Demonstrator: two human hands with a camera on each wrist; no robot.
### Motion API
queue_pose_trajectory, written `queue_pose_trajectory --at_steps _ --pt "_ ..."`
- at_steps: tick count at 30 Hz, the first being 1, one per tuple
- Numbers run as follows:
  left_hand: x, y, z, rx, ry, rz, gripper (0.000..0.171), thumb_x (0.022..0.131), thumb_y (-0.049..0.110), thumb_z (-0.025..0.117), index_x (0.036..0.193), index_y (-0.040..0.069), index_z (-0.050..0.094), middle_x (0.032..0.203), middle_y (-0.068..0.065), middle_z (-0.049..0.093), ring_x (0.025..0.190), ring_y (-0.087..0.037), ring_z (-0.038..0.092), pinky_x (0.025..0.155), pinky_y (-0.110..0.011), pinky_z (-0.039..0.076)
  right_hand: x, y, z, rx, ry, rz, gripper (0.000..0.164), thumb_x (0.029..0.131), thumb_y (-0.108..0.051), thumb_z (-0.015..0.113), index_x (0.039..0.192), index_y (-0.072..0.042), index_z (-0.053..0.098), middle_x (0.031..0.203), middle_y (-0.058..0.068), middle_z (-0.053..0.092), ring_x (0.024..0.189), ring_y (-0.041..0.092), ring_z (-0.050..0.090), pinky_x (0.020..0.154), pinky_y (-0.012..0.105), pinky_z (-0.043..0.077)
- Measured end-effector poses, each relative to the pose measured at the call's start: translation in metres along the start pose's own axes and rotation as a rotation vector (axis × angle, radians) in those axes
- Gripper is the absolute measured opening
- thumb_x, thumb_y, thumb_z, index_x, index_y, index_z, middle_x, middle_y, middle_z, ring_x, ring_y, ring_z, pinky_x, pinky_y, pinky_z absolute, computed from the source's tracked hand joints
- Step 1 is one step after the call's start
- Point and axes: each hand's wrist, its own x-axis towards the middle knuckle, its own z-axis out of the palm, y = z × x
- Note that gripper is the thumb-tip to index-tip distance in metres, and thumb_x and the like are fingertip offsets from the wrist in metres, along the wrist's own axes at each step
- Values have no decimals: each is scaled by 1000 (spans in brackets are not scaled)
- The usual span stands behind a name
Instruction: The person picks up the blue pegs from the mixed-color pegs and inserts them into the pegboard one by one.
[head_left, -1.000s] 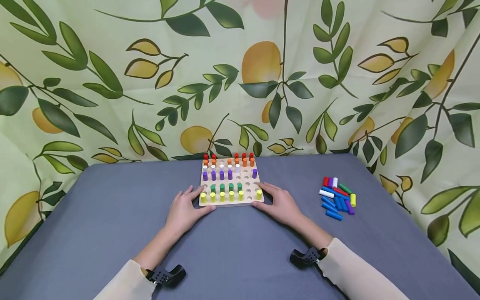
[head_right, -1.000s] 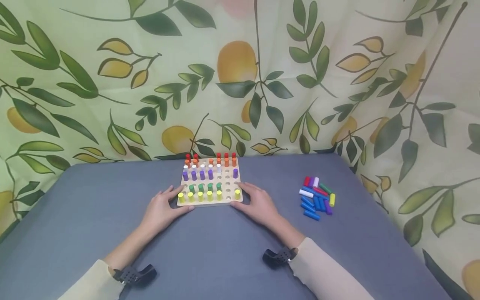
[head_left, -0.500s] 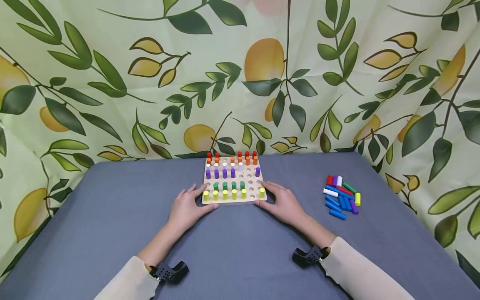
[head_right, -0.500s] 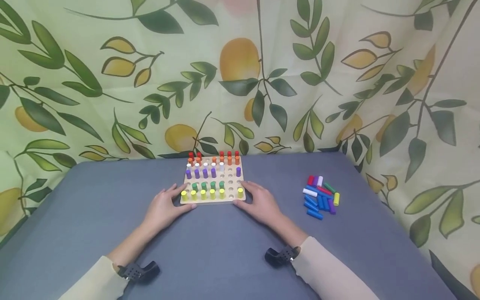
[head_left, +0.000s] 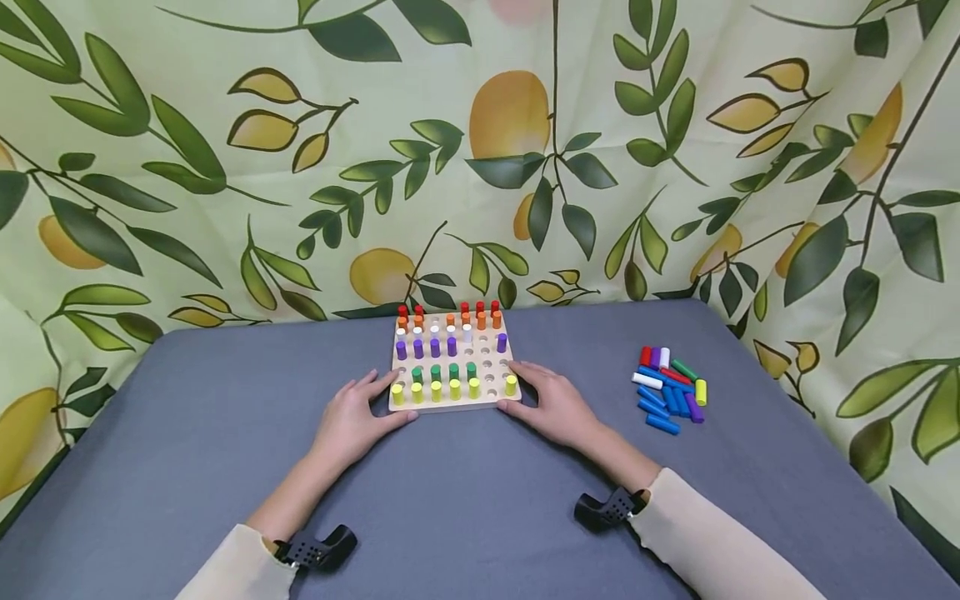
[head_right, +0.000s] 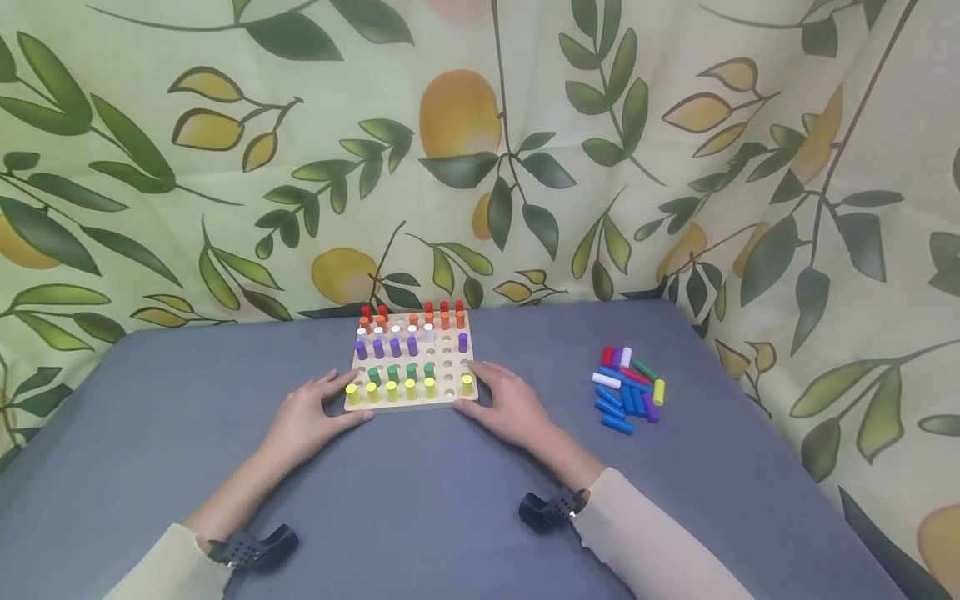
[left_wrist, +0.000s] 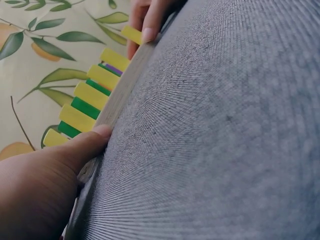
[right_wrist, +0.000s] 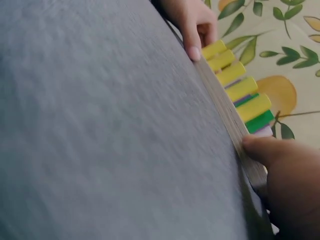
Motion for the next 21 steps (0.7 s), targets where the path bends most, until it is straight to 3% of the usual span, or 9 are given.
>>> queue_pose_trajectory --at_steps 9,14,21 --pt "-3 -5 3 0 -10 -7 75 83 49 79 147 17 56 151 -28 48 139 -60 40 108 -74 35 4 9 -31 70 -80 8 58 92 -39 74 139 -9 61 137 10 67 131 30 61 110 52 48" --pt "-1 -4 4 6 0 -1 74 83 50 79 146 18 56 151 -28 48 138 -61 41 106 -75 37 9 23 -64 104 -75 36 47 94 -35 72 130 -6 67 123 10 73 115 27 68 101 49 55" --pt "1 -4 2 -4 11 10 75 83 49 80 145 16 57 150 -29 49 137 -61 41 106 -75 37 5 45 -116 58 -86 26 37 101 -29 63 130 -6 67 125 14 73 114 29 70 96 49 56"
